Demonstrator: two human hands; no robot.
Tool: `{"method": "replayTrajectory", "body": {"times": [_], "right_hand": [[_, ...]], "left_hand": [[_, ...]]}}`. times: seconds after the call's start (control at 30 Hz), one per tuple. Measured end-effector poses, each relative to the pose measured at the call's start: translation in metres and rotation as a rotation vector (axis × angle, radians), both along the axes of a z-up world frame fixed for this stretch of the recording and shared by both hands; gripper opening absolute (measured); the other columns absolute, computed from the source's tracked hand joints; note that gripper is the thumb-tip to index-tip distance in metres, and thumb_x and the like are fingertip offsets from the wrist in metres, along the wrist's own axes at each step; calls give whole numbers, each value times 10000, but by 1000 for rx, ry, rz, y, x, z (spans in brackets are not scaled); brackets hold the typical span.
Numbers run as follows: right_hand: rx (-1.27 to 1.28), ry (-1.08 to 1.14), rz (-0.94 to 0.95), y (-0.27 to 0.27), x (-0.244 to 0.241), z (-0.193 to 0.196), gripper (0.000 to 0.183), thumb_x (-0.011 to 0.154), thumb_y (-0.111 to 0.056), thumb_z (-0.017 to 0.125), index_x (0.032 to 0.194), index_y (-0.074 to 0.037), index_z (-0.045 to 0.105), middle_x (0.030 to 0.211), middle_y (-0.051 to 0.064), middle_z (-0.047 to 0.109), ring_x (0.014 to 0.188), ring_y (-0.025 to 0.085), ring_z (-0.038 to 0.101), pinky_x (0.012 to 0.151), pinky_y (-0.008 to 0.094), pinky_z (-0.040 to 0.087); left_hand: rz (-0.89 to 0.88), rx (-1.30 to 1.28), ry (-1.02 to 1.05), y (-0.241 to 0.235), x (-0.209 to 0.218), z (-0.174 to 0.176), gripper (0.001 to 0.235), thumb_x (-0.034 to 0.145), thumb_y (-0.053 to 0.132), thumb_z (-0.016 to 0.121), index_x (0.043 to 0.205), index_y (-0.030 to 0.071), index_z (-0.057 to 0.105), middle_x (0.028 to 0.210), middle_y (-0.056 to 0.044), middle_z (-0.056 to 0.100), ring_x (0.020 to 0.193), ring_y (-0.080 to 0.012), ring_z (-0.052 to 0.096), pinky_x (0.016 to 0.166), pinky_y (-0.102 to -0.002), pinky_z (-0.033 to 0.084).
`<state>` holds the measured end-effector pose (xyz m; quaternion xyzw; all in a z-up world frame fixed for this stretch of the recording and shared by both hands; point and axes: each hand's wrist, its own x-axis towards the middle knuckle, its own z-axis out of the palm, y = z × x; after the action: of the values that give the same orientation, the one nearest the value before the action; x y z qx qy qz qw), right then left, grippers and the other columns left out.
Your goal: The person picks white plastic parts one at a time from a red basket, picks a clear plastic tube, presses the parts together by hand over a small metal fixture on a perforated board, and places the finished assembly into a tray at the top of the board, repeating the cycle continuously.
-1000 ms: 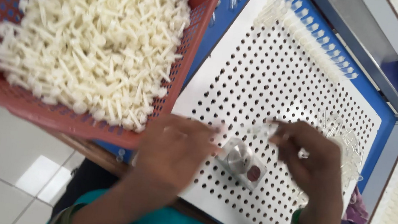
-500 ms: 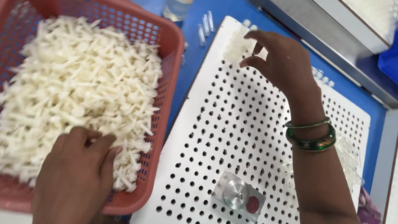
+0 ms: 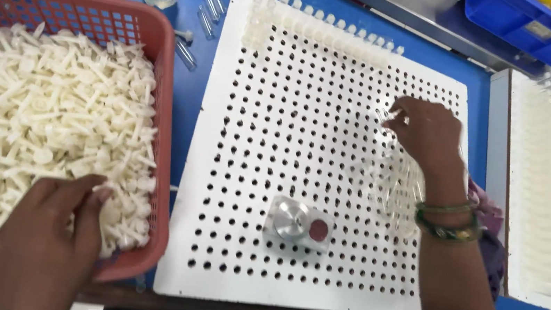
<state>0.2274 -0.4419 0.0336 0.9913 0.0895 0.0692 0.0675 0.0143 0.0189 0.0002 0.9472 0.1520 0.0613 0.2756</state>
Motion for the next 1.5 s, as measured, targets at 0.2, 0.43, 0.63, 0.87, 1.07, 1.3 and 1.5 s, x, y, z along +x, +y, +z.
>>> {"method": "replayTrajectory", "body": {"times": [0.2, 0.43, 0.63, 0.87, 1.07, 1.3, 1.5], "right_hand": [[90, -127, 122, -1, -7, -29, 223, 875, -309, 798, 998, -148, 705, 882, -4, 744, 774, 249, 714, 640, 399, 539], [559, 137, 494, 41, -120, 15, 266, 831, -158, 720, 1097, -160, 729, 916, 11, 735, 693, 191, 660, 633, 327, 553], [436, 254, 540, 70, -169, 40, 242, 835, -231, 771, 1064, -159, 738, 905, 40, 733, 697, 192, 703, 554, 320, 542], [357, 239, 593, 78, -161, 42, 216, 831, -258, 796, 995, -141, 720, 848, 24, 728, 674, 195, 689, 542, 315, 512], [381, 285, 474, 72, -165, 46, 198, 805, -241, 834, 970, -147, 776, 744, 18, 713, 561, 161, 666, 492, 286, 505], [1098, 429, 447, 54, -176, 22, 169, 866, 22, 746, 1029, -20, 732, 1052, 131, 759, 726, 102, 702, 552, 229, 547], [1183, 385, 438, 62, -168, 14, 198, 895, 57, 710, 1092, 37, 719, 1075, 146, 723, 729, 109, 688, 565, 216, 563]], "left_hand": [[53, 111, -119, -7, -10, 7, 190, 1032, 256, 667, 1121, 142, 791, 1019, -109, 691, 910, -349, 665, 766, -452, 518], [98, 9, -207, -11, -9, 23, 211, 1012, 125, 628, 1175, 96, 757, 929, -140, 675, 806, -337, 669, 705, -440, 511], [108, -94, -343, -10, -11, 21, 128, 1073, 52, 723, 1190, 43, 774, 956, -136, 642, 787, -252, 660, 705, -337, 495], [48, -647, -437, -27, -17, 24, 177, 1036, 18, 668, 1188, 58, 750, 1101, -26, 626, 949, -79, 655, 825, -194, 520], [-130, -1009, -344, -78, -13, 22, 219, 960, 21, 704, 1170, 60, 750, 1176, -40, 682, 950, -80, 641, 812, -214, 538], [-330, -1587, -30, -163, -4, -2, 400, 892, 33, 752, 1283, 35, 667, 1019, -68, 761, 934, -109, 703, 820, -254, 578], [-352, -1508, -165, -178, -11, 1, 459, 926, -19, 721, 1365, 27, 598, 964, -76, 758, 988, -140, 751, 881, -269, 602]]}}
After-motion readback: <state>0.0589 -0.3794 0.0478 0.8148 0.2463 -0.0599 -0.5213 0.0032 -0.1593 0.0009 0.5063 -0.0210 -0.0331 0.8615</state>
